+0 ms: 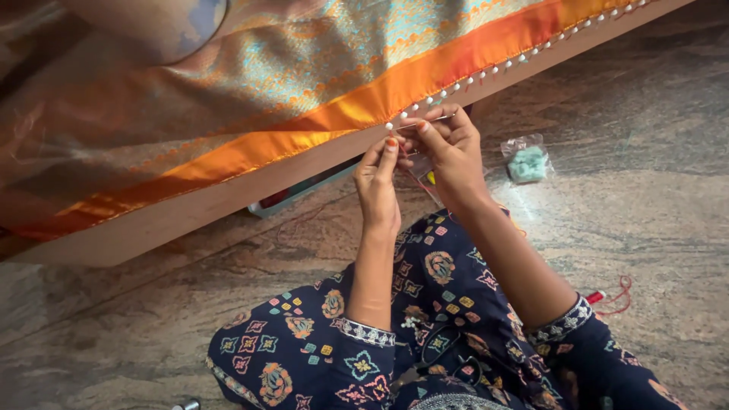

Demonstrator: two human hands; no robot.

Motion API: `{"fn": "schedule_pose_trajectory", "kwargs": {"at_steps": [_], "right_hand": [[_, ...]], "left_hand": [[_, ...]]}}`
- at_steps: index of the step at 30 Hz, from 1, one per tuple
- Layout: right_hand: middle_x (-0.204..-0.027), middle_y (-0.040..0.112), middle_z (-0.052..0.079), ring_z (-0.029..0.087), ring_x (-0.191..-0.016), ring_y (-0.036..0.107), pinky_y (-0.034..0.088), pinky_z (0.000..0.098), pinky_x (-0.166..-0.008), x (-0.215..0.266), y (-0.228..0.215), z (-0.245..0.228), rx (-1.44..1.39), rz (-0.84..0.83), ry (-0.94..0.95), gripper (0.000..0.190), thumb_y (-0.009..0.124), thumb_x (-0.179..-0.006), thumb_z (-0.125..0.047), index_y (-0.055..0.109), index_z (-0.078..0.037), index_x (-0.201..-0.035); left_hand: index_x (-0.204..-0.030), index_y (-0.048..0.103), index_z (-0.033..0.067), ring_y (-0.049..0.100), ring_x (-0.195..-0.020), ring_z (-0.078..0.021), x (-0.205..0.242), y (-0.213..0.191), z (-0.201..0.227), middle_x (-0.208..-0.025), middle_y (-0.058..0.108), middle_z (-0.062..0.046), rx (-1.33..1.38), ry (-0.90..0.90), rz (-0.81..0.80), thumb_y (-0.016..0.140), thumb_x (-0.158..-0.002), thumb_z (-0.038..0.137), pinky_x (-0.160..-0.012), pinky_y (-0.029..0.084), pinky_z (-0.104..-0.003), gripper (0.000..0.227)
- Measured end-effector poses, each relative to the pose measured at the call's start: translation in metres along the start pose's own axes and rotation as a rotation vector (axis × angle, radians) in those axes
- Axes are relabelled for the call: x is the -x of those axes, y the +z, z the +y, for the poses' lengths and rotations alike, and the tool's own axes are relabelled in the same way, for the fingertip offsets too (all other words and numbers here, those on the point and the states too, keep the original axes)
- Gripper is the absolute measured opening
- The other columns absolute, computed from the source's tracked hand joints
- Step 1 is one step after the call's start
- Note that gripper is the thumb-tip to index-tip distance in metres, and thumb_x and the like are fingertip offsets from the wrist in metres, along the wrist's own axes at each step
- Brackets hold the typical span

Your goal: The person is decorating the edge of a saree with small white beads and red thread.

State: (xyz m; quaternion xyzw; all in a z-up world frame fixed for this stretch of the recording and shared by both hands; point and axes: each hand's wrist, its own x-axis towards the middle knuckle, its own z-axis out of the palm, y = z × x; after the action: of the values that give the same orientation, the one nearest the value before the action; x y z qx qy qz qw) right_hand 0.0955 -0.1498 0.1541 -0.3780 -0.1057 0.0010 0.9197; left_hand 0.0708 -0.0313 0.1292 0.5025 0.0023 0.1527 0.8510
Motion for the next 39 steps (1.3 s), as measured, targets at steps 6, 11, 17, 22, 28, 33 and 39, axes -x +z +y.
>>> {"fn": "schedule_pose_trajectory", "kwargs": {"at_steps": [6,11,17,22,28,33,39], "right_hand": [[-0.113,0.073,0.021,0.02,-0.088,0.071,0.061,0.0328,-0.076,0.001,-0.003,0.004,-0.043,-0.022,0.007,0.012,0.058,-0.106,-0.002,0.049,-0.004,-0.113],[-0.113,0.072,0.021,0.022,-0.089,0.072,0.061,0.0339,-0.078,0.0,-0.005,0.005,-0.069,-0.03,-0.006,0.011,0.057,-0.106,-0.001,0.048,-0.004,-0.114],[-0.113,0.072,0.022,0.024,-0.091,0.072,0.061,0.0339,-0.081,-0.003,-0.008,0.009,-0.085,-0.017,0.0,0.011,0.056,-0.107,0.0,0.048,-0.003,-0.114],[-0.112,0.073,0.022,0.023,-0.089,0.072,0.061,0.0338,-0.079,-0.003,-0.006,0.009,-0.094,-0.024,0.007,0.011,0.057,-0.107,0.0,0.049,-0.003,-0.114],[-0.111,0.073,0.021,0.023,-0.092,0.073,0.062,0.0336,-0.081,-0.004,-0.005,0.01,-0.07,-0.02,-0.007,0.012,0.058,-0.106,0.0,0.049,-0.003,-0.113],[-0.108,0.074,0.018,0.02,-0.088,0.073,0.061,0.0314,-0.078,-0.003,0.0,0.011,0.038,0.016,-0.033,0.012,0.062,-0.103,-0.001,0.052,-0.003,-0.11],[-0.096,0.074,0.01,0.012,-0.085,0.07,0.058,0.0269,-0.075,0.001,-0.002,0.01,0.18,0.059,0.023,0.014,0.072,-0.097,-0.004,0.068,0.002,-0.109]], "left_hand": [[-0.111,0.073,0.0009,0.063,-0.085,-0.0087,0.001,-0.002,0.001,-0.103,0.072,-0.004,0.01,-0.002,-0.023,0.065,-0.105,0.02,-0.077,0.052,-0.025,0.022],[-0.111,0.073,0.0016,0.065,-0.088,-0.008,0.001,0.001,0.003,-0.103,0.072,-0.003,0.015,-0.003,-0.024,0.065,-0.104,0.021,-0.078,0.053,-0.025,0.022],[-0.111,0.073,0.0014,0.064,-0.086,-0.0086,0.0,-0.004,-0.002,-0.103,0.072,-0.004,0.02,-0.018,-0.03,0.066,-0.105,0.021,-0.078,0.053,-0.025,0.022],[-0.112,0.073,0.0029,0.066,-0.092,-0.0087,-0.001,-0.002,0.0,-0.105,0.072,-0.003,0.019,-0.014,-0.008,0.066,-0.103,0.021,-0.077,0.053,-0.025,0.022],[-0.112,0.074,0.0022,0.066,-0.093,-0.0096,-0.001,-0.003,-0.002,-0.104,0.072,-0.004,0.013,0.005,-0.021,0.066,-0.104,0.021,-0.077,0.054,-0.025,0.022],[-0.11,0.074,0.0015,0.065,-0.092,-0.0096,0.0,-0.001,0.0,-0.104,0.072,-0.004,-0.025,0.037,-0.018,0.066,-0.105,0.02,-0.077,0.053,-0.025,0.021],[-0.11,0.075,-0.0004,0.065,-0.087,-0.0093,-0.001,-0.002,0.006,-0.101,0.074,-0.005,-0.082,0.052,-0.012,0.066,-0.104,0.017,-0.076,0.053,-0.024,0.021]]}}
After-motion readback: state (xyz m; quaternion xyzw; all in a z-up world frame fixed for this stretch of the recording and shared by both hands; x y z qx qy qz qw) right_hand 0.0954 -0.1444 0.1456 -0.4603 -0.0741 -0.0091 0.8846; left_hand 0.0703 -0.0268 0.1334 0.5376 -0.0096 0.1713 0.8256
